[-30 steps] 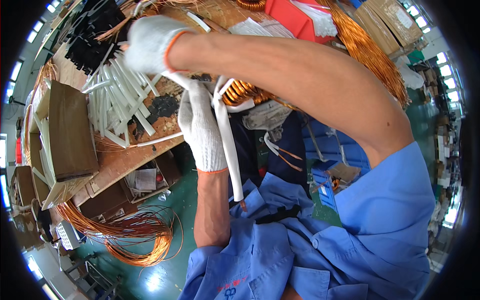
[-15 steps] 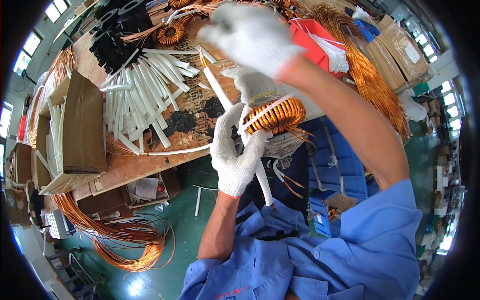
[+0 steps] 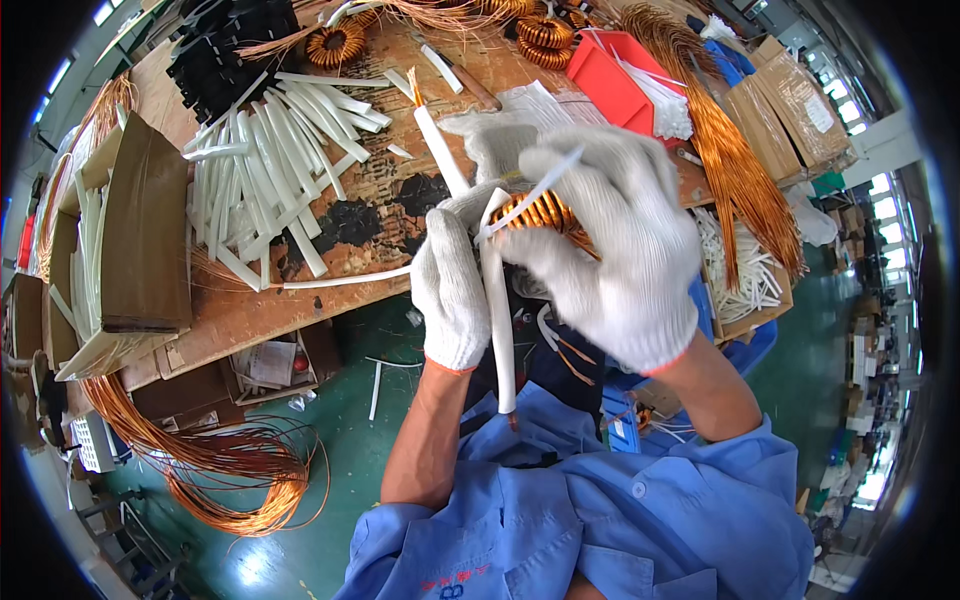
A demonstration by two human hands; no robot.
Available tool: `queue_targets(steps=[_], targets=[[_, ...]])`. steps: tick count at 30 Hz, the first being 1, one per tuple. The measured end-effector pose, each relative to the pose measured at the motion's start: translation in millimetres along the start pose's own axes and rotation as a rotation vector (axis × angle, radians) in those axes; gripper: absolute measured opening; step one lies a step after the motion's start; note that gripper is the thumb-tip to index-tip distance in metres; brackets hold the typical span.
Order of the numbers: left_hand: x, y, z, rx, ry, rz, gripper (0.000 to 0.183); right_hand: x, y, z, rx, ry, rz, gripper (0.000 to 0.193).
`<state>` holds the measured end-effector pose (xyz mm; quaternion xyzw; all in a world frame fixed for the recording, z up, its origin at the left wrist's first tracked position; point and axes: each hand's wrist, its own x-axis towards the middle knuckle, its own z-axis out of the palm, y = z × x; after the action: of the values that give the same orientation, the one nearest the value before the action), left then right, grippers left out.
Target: Insulating and wrapping wire leads on a heavy toroidal transformer inductor coil.
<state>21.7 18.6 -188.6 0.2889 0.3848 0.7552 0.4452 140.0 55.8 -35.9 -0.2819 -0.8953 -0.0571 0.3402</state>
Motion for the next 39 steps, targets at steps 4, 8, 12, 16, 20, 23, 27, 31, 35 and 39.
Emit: queue_targets(steps=[4,8,12,16,20,23,27,31,35,39], targets=[[6,16,-8,0.004,-0.080,-0.086,0.066,-60,-29,-14,0.451,-0.323,0.461,0.034],[5,20,-2,0.016,-0.075,-0.170,0.067,-93,-57,41,1.265,-0.241,1.015,0.033],[8,21,-11,-0.023,-0.085,-0.209,0.065,-65,-43,28,1.264,-0.485,1.251,0.020],[7,9,-15,0.032,-0.143,-0.087,0.078,-58,-38,22,1.334,-0.478,1.325,0.023],[5,12,-14,0.035,-0.238,-0.029,0.087,-60,-28,23,1.417,-0.469,1.299,0.019],[6,9,-10,0.116,-0.174,-0.023,0.078,-66,-27,15,1.170,-0.398,1.131,0.016],[8,-1,-12,0.209,-0.163,0.098,0.079,-62,0,-1,0.348,-0.079,0.555,0.023],[8,-4,-10,0.201,-0.145,0.111,0.079,-23,47,9,0.084,-0.134,0.252,0.031],[10,-5,-15,0.351,-0.135,0.162,0.070,9,0,15,0.170,-0.241,0.113,0.016],[18,-8,-18,0.464,-0.191,0.268,0.062,-39,-18,27,0.178,-0.084,-0.209,0.015]])
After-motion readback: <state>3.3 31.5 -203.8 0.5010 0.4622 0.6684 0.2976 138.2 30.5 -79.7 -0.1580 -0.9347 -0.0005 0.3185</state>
